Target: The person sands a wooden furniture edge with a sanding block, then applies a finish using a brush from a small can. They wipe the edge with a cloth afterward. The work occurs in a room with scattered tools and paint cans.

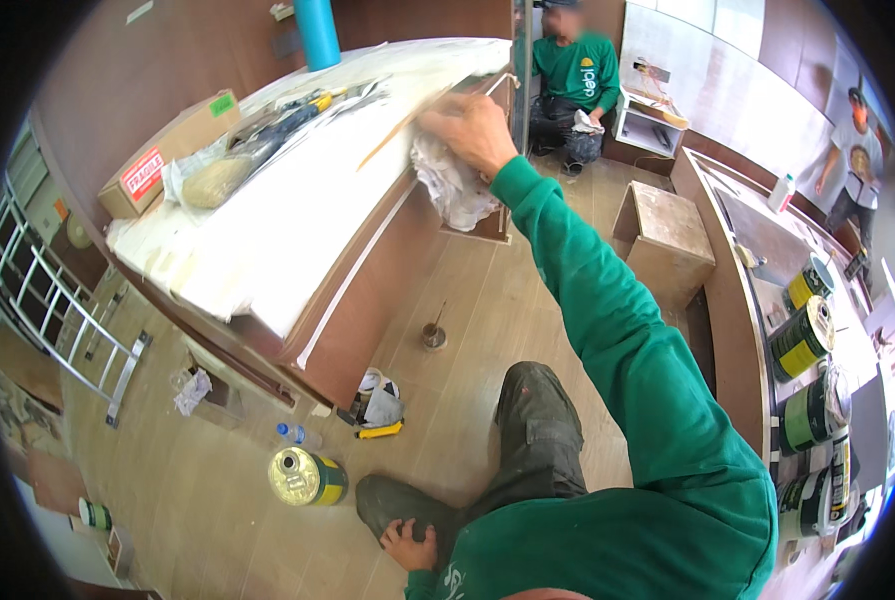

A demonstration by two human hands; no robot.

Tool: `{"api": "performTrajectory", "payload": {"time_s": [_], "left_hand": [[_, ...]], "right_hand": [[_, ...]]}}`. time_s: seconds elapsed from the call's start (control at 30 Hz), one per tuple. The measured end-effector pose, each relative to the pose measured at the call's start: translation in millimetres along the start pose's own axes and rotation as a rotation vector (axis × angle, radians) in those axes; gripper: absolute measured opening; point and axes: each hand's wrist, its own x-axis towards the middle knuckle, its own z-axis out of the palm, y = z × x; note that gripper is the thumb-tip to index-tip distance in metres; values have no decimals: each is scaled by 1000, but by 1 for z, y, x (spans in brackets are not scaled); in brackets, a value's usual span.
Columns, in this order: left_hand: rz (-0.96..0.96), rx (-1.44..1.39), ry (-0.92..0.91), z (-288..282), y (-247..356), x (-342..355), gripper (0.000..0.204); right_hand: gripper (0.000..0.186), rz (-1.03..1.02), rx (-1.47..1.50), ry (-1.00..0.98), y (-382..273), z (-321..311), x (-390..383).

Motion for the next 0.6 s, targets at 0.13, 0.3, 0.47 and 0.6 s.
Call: {"api": "performTrajectory", "payload": {"time_s": [0.13, 0.3, 0.47, 0.6], "left_hand": [[10, 6, 30, 10, 0, 7, 42], [1, -9, -11, 7, 6, 12, 46], [-61, 314, -263, 39, 26, 34, 77], [-136, 712, -281, 72, -38, 15, 109]], "right_hand": [[35, -6, -7, 22, 2, -1, 12], [36, 5, -96, -41, 17, -5, 23], [36, -34, -175, -26, 42, -19, 7], [36, 74, -99, -267, 112, -23, -99]]}}
